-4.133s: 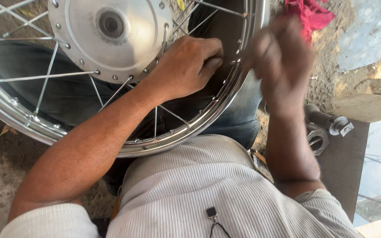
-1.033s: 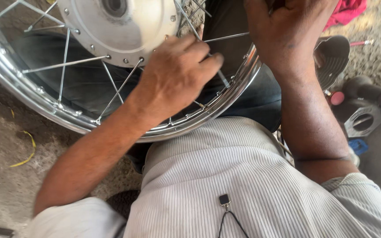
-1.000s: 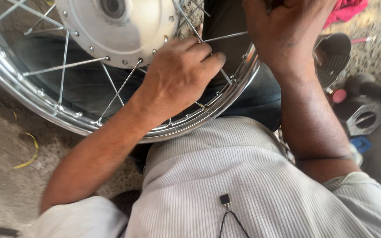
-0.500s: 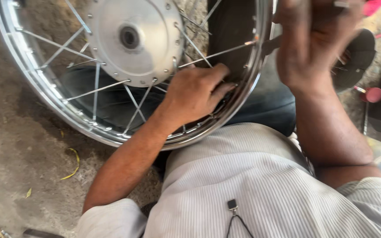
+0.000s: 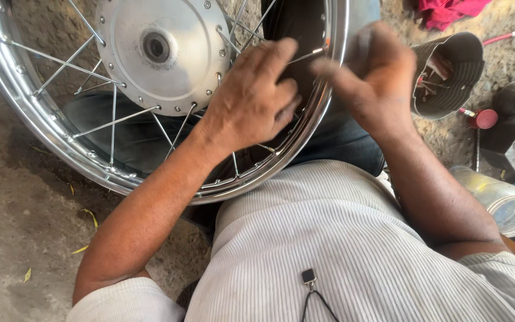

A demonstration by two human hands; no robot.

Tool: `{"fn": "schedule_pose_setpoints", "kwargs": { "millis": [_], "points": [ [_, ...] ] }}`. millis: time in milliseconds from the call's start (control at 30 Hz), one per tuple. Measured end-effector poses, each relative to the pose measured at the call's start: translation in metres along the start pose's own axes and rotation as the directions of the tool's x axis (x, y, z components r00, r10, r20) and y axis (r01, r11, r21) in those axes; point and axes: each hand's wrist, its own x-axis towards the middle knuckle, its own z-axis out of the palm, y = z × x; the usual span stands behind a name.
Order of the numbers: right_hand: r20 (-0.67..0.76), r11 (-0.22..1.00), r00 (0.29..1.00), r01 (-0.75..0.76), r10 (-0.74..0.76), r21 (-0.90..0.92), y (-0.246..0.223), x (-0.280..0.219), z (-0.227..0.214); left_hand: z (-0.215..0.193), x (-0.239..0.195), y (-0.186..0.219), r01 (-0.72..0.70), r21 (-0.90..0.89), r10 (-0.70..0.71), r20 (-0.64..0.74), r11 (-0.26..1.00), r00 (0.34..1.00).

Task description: The person adjusts the spokes of a bicycle wheel using a spoke wrench, tightening and loosening nipples to true the rim. The wheel is held between the legs while the person rotates it to access different sections.

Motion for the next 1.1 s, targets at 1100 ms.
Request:
{"fn": "schedule_pose_setpoints", "kwargs": {
  "millis": [1100],
  "points": [
    [0.084, 0.991, 0.989, 0.122, -0.118, -0.047, 0.031, 0.016, -0.007, 0.040, -0.006, -0.017, 0.154, 0.166, -0.119, -0.204, 0.974, 0.972]
  ]
}}
